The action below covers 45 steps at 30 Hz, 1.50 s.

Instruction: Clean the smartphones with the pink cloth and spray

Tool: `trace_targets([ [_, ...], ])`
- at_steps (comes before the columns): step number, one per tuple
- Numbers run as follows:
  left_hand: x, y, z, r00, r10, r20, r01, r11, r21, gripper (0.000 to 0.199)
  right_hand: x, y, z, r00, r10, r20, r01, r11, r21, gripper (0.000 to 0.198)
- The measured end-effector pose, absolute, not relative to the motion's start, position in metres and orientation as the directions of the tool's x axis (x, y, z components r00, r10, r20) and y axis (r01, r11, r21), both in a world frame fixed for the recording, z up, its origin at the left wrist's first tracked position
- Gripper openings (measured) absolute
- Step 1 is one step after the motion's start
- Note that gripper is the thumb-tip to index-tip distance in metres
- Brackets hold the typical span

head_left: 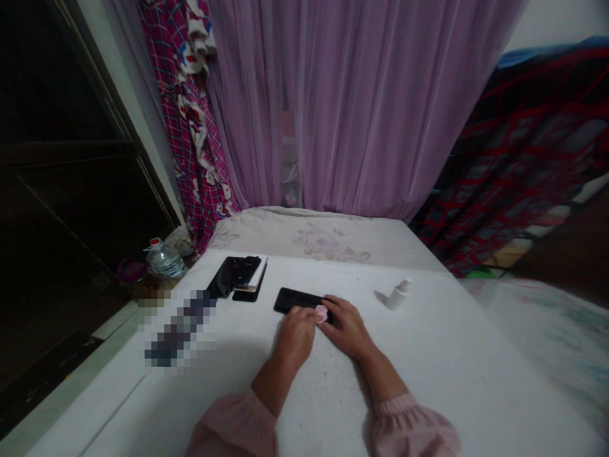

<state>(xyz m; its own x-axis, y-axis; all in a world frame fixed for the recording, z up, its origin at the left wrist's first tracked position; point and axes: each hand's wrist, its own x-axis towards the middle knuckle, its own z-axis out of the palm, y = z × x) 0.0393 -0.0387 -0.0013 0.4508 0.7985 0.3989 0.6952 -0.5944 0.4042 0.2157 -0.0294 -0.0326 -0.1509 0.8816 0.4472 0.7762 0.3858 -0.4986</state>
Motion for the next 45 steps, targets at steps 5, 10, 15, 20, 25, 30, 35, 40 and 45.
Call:
trace_targets([
  [5,0.035,-0.033,-0.004,0.442,0.802,0.401,0.707,-0.587,0.394,0.034,0.217,-0.03,-0.035,-0.149,0.888,0.436,0.789,0.372,-0.489,0.045],
  [10,0.019,-0.017,-0.008,0.314,0.844,0.436,0.811,-0.476,0.338,0.032,0.217,-0.03,-0.038,-0.141,0.884,0.447,0.779,0.377,-0.5,0.047],
  [15,-0.001,-0.004,-0.013,0.215,0.843,0.493,0.86,-0.403,0.314,0.033,0.217,-0.031,-0.034,-0.136,0.895,0.424,0.776,0.363,-0.516,0.047],
  [20,-0.015,0.002,-0.017,0.177,0.818,0.548,0.871,-0.389,0.299,0.032,0.217,-0.031,-0.033,-0.137,0.892,0.43,0.772,0.368,-0.518,0.047],
  [25,-0.016,0.002,-0.017,0.194,0.802,0.564,0.868,-0.409,0.283,0.032,0.217,-0.031,-0.035,-0.135,0.894,0.428,0.776,0.364,-0.514,0.047],
  [30,-0.007,-0.001,-0.014,0.207,0.826,0.524,0.873,-0.398,0.282,0.03,0.217,-0.031,-0.034,-0.141,0.892,0.431,0.778,0.368,-0.509,0.047],
  [35,0.005,-0.006,-0.01,0.235,0.852,0.468,0.863,-0.404,0.301,0.032,0.217,-0.03,-0.033,-0.148,0.893,0.426,0.779,0.37,-0.505,0.047],
  [40,0.018,-0.012,-0.007,0.302,0.854,0.424,0.84,-0.449,0.306,0.032,0.217,-0.03,-0.035,-0.142,0.887,0.439,0.78,0.373,-0.502,0.047],
  [45,0.032,-0.017,-0.005,0.399,0.826,0.398,0.789,-0.53,0.31,0.03,0.216,-0.03,-0.036,-0.14,0.883,0.448,0.779,0.377,-0.501,0.047],
])
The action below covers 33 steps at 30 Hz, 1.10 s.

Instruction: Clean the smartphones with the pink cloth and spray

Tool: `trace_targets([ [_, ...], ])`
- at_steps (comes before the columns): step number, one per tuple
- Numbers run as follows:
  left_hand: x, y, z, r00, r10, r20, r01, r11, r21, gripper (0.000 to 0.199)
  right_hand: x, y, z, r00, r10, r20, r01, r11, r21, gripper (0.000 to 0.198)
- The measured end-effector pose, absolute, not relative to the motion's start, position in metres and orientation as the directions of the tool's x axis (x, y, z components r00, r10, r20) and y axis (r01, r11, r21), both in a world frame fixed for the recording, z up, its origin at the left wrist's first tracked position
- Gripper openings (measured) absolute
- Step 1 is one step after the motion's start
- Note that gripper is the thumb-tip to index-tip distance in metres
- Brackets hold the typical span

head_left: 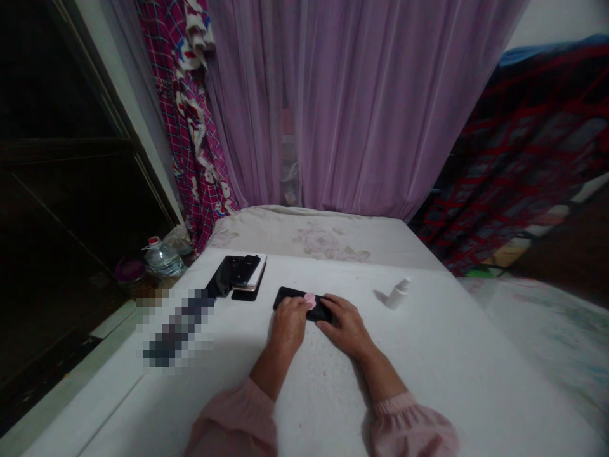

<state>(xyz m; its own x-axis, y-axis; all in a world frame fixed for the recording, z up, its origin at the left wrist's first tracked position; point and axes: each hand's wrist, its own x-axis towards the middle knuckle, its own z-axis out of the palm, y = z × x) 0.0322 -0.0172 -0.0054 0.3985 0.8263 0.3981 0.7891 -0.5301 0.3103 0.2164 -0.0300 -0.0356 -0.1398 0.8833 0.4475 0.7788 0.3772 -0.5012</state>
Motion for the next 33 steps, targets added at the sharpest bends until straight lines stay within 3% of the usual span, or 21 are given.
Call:
trace_targets([
  [7,0.033,-0.013,-0.006,0.433,0.802,0.412,0.75,-0.574,0.328,0.031,0.215,-0.032,-0.033,-0.139,0.893,0.427,0.797,0.357,-0.488,0.048],
  [19,-0.003,0.009,-0.011,0.198,0.845,0.497,0.868,-0.387,0.311,0.034,0.217,-0.031,-0.032,-0.146,0.896,0.419,0.782,0.364,-0.506,0.048],
  [33,0.003,0.004,-0.009,0.211,0.862,0.46,0.88,-0.372,0.294,0.031,0.217,-0.03,-0.035,-0.139,0.891,0.433,0.78,0.368,-0.506,0.048],
])
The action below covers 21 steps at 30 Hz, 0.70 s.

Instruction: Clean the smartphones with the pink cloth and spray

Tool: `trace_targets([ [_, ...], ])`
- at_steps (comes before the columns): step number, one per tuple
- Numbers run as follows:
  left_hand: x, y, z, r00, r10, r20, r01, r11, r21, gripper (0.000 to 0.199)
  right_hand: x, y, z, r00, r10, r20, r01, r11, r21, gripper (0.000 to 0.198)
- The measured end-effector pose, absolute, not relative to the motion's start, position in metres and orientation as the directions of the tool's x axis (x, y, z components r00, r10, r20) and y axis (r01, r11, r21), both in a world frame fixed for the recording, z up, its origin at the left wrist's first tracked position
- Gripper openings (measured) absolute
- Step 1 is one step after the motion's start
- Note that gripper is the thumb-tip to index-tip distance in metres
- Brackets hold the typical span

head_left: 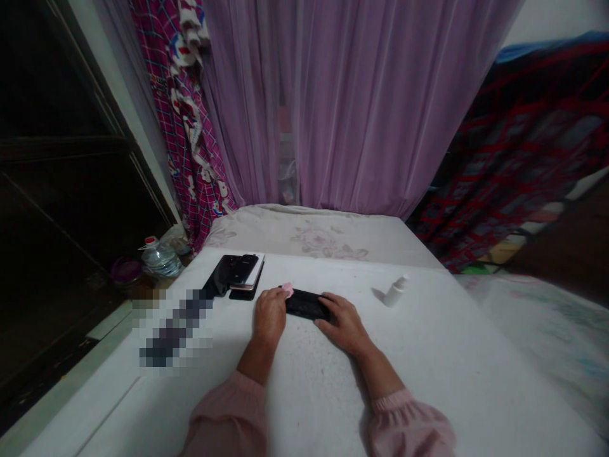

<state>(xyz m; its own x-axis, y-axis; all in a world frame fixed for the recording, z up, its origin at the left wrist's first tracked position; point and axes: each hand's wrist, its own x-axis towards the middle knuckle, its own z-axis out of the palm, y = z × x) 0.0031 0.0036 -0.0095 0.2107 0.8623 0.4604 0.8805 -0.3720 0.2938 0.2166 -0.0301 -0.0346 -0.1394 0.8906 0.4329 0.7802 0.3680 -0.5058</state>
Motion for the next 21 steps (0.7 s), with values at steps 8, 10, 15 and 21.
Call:
trace_targets([
  [8,0.034,-0.011,-0.005,0.354,0.853,0.384,0.811,-0.484,0.328,0.029,0.216,-0.03,-0.033,-0.144,0.89,0.432,0.781,0.371,-0.503,0.048],
  [10,0.04,-0.015,-0.005,0.403,0.832,0.381,0.779,-0.531,0.334,0.029,0.216,-0.03,-0.033,-0.147,0.889,0.434,0.776,0.376,-0.506,0.048],
  [15,0.045,-0.016,-0.008,0.479,0.781,0.4,0.717,-0.611,0.334,0.03,0.215,-0.03,-0.032,-0.155,0.882,0.445,0.768,0.391,-0.508,0.047],
  [21,0.03,-0.005,-0.009,0.377,0.833,0.406,0.806,-0.511,0.3,0.031,0.216,-0.03,-0.034,-0.152,0.891,0.428,0.78,0.374,-0.501,0.048],
])
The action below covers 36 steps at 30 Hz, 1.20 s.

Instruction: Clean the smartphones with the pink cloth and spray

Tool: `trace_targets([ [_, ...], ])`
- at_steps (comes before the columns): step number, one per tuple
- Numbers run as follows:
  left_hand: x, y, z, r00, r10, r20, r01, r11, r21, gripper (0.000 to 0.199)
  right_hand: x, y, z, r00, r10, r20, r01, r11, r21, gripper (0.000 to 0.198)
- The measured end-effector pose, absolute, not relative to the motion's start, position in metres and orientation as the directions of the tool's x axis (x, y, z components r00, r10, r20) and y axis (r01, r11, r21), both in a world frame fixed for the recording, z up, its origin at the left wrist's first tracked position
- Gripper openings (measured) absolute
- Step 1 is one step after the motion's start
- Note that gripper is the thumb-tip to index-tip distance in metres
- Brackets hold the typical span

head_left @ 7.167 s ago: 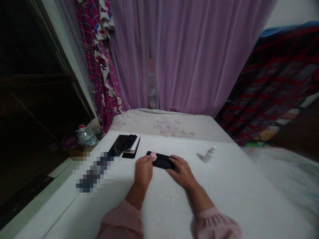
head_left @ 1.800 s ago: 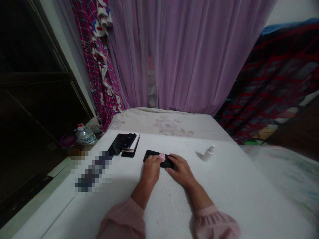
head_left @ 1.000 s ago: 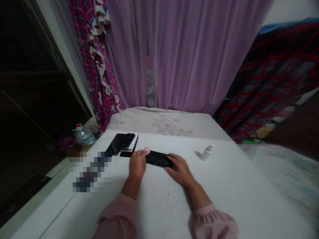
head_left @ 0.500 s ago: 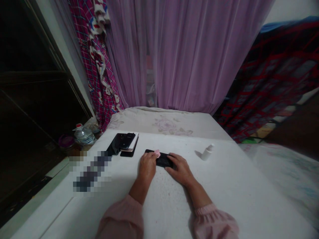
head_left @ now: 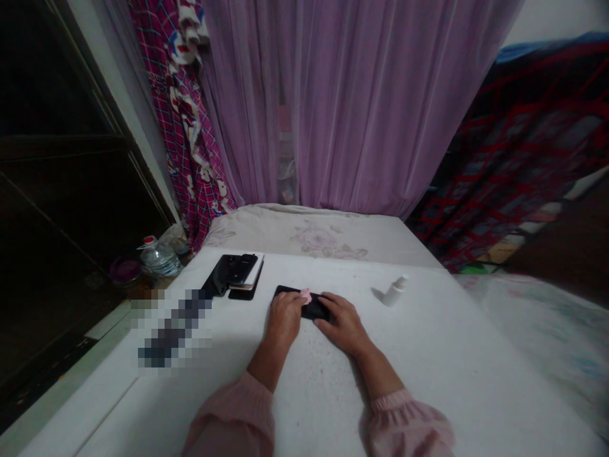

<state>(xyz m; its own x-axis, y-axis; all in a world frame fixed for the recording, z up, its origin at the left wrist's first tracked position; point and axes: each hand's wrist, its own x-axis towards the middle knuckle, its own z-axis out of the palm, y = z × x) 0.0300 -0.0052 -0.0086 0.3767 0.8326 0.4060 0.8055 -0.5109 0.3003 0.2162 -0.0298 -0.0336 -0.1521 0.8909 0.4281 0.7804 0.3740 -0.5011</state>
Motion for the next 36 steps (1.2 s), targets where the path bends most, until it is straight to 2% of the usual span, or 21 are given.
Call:
trace_targets([
  [5,0.008,0.006,-0.007,0.225,0.88,0.419,0.881,-0.367,0.298,0.032,0.217,-0.031,-0.034,-0.142,0.895,0.424,0.782,0.364,-0.506,0.048],
  [13,-0.011,0.008,-0.006,0.144,0.881,0.451,0.907,-0.3,0.296,0.035,0.218,-0.031,-0.033,-0.142,0.9,0.413,0.776,0.36,-0.517,0.048],
  [21,0.009,0.003,-0.005,0.207,0.889,0.408,0.88,-0.352,0.32,0.032,0.217,-0.032,-0.032,-0.144,0.897,0.419,0.787,0.36,-0.501,0.048],
  [30,0.048,-0.009,0.002,0.384,0.864,0.326,0.818,-0.482,0.314,0.025,0.216,-0.031,-0.032,-0.155,0.893,0.422,0.788,0.37,-0.493,0.049],
  [36,0.053,-0.011,-0.002,0.409,0.842,0.352,0.792,-0.519,0.322,0.025,0.216,-0.031,-0.03,-0.174,0.883,0.436,0.765,0.401,-0.505,0.05],
])
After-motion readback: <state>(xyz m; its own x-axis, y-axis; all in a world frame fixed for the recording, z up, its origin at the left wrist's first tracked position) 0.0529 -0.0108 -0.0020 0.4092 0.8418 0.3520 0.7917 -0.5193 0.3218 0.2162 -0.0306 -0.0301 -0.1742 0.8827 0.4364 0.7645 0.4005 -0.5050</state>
